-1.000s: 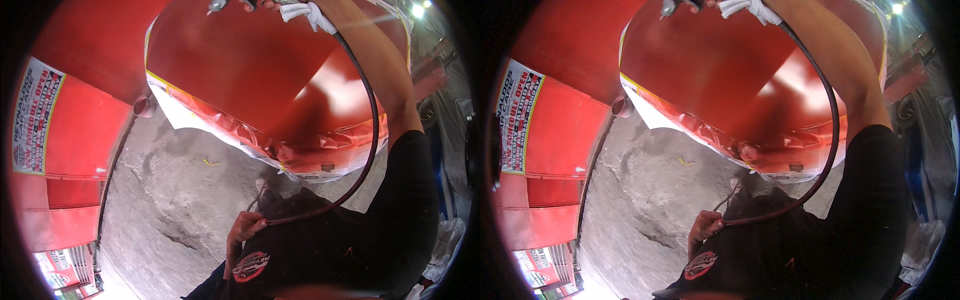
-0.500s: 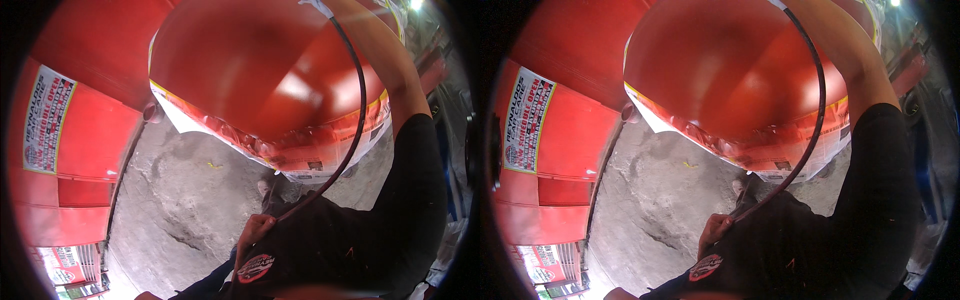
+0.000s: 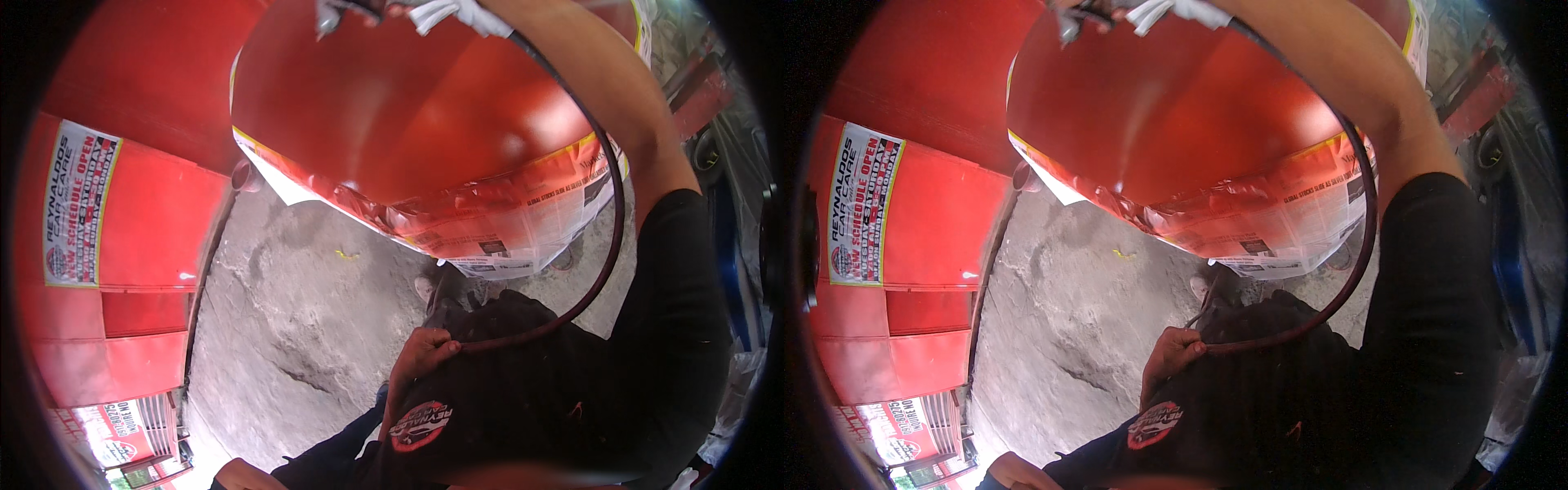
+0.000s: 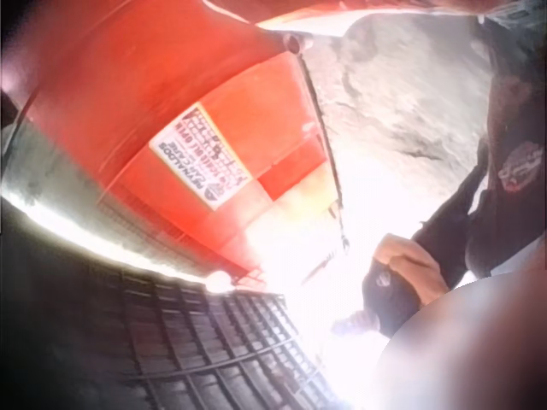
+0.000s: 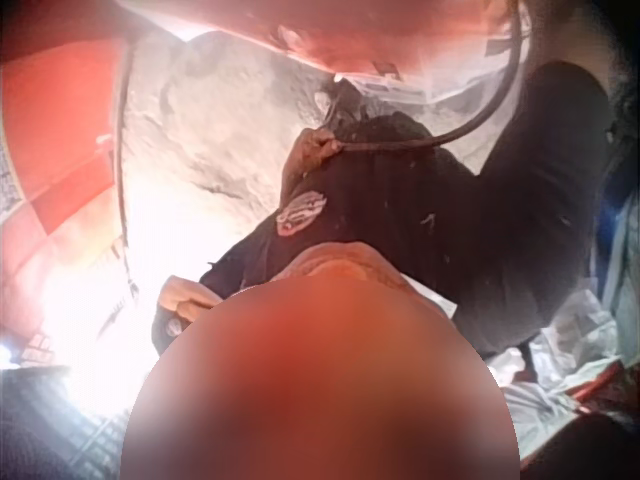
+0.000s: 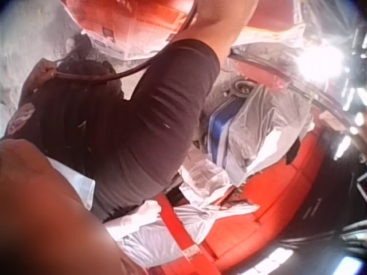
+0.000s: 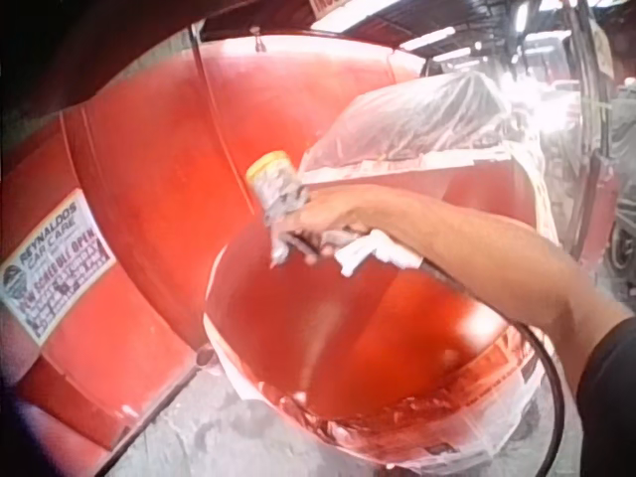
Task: The person prepares red paint by pouring it into a spray gun cup and securing the lid. They then stand and use the spray gun to apply red paint to the door and trunk of a car that is masked with newspaper and tape. The person moves around the vehicle to cover different sections of the bodywork.
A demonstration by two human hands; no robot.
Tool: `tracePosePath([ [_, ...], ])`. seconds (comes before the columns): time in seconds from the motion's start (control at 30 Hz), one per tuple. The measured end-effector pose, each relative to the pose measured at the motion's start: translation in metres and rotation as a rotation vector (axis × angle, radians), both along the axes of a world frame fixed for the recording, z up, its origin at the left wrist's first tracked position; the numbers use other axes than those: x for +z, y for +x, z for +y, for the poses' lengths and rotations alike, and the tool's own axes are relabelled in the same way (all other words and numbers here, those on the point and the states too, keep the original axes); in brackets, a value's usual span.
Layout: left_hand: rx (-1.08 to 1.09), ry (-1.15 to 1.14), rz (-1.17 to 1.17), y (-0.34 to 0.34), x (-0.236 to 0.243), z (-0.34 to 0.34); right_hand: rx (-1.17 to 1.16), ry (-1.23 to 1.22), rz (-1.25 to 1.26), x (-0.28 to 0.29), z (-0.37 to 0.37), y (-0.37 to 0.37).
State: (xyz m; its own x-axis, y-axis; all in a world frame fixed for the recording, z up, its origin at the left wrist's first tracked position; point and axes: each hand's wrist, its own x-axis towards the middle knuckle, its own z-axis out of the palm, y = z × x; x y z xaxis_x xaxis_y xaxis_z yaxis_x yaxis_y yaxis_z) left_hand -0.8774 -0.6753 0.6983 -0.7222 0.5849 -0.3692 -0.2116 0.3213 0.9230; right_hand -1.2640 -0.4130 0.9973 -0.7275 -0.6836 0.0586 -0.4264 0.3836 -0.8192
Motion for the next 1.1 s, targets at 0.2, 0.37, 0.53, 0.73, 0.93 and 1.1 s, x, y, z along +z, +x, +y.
tracePosePath([
  [0.2,0.077,0.012,0.015,0.015,-0.005,0.015,-0.915,0.420,0.731,-0.011,0.084,-0.033],
  [0.37,0.044,-0.098,0.079,0.017,-0.007,0.020,-0.878,0.455,0.689,-0.014,0.090,0.001],
  [0.53,-0.070,-0.176,0.080,0.010,-0.014,0.018,-0.431,-0.131,0.100,-0.044,0.021,0.044],
  [0.73,-0.111,-0.136,0.067,-0.006,-0.004,0.037,-0.109,-0.124,-0.272,-0.050,-0.021,0.120],
  [0.93,-0.092,-0.148,0.015,0.000,-0.011,0.038,-0.475,-0.052,-0.039,-0.056,0.029,0.086],
  [1.1,-0.038,-0.182,-0.017,0.002,-0.010,0.045,-0.968,0.416,0.703,-0.046,0.127,0.079],
])
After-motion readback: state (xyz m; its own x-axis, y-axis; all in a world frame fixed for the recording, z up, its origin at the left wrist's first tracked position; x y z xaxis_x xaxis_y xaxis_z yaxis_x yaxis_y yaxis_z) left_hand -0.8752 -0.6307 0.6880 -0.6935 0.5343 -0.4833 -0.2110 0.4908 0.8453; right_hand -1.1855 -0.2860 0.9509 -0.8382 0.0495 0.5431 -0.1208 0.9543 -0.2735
